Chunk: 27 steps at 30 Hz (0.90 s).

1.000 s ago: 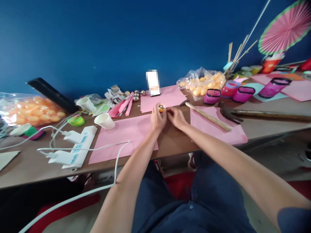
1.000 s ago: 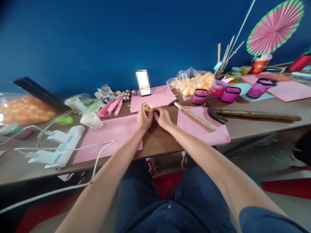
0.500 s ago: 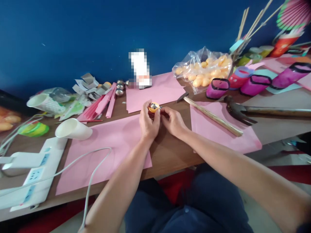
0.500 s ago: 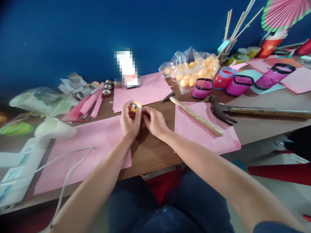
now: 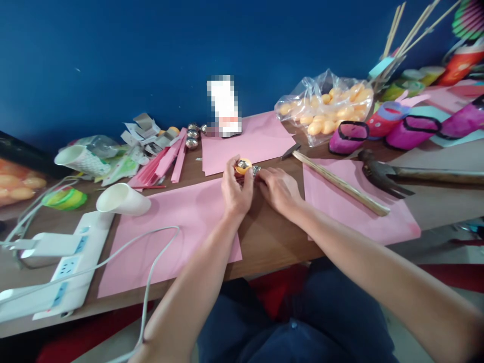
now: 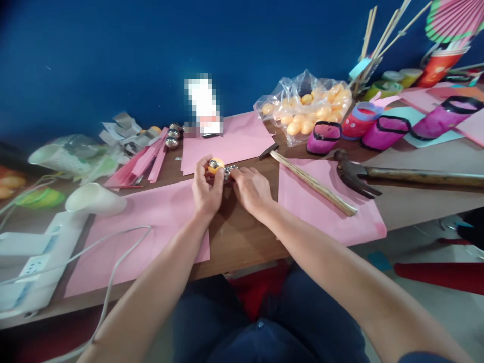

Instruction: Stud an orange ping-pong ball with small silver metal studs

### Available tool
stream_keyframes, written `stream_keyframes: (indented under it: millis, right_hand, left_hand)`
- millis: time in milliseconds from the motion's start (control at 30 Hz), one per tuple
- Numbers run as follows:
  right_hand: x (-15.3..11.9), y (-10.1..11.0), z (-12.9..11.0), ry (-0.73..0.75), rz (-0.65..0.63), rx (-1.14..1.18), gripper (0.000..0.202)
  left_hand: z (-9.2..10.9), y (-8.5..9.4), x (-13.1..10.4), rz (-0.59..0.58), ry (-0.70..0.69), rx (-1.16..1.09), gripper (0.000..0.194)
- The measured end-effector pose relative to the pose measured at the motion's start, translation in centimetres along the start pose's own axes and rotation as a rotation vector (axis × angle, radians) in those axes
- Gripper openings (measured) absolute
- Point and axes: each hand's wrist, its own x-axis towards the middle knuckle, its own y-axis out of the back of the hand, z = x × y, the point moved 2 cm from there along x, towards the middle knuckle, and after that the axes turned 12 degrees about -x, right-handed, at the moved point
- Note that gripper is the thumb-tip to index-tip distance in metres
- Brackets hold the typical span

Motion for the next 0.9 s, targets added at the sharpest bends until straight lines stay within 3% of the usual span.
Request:
stream_keyframes:
  millis: [233,567,667,767,833,900]
  right_hand:
    - [0.0,-0.5,0.3,-0.071,0.079,-0.064,0.018]
    - [0.9,0.9,1.2,-0.126,0.162,0.307,0.017]
    - [1.4,2.8,0.9,-0.127,0.173,0.443,0.020]
    - [-0.2,6.6,-0.6,-0.084,0.168,0.600,0.024]
    - [-3.1,9.2,-2.3,0.050,0.005,0.747,0.025]
    - [-7.6,10.6,-4.1,0.207,-0.313,0.869,0.024]
  left_hand:
    - [-0.5,0.1,0.1,0.030,0.014,-0.021,0.039]
    - [-1.1,0.2,0.3,0.061,0.000,-0.007,0.037]
    - [-1.7,0.1,0.4,0.080,0.046,-0.051,0.037]
    - [-2.1,0.1,0.6,0.087,0.060,-0.085,0.036]
    - [-2.3,0.2,0.6,0.078,0.059,-0.097,0.036]
    - [-2.3,0.2,0.5,0.073,0.062,-0.112,0.037]
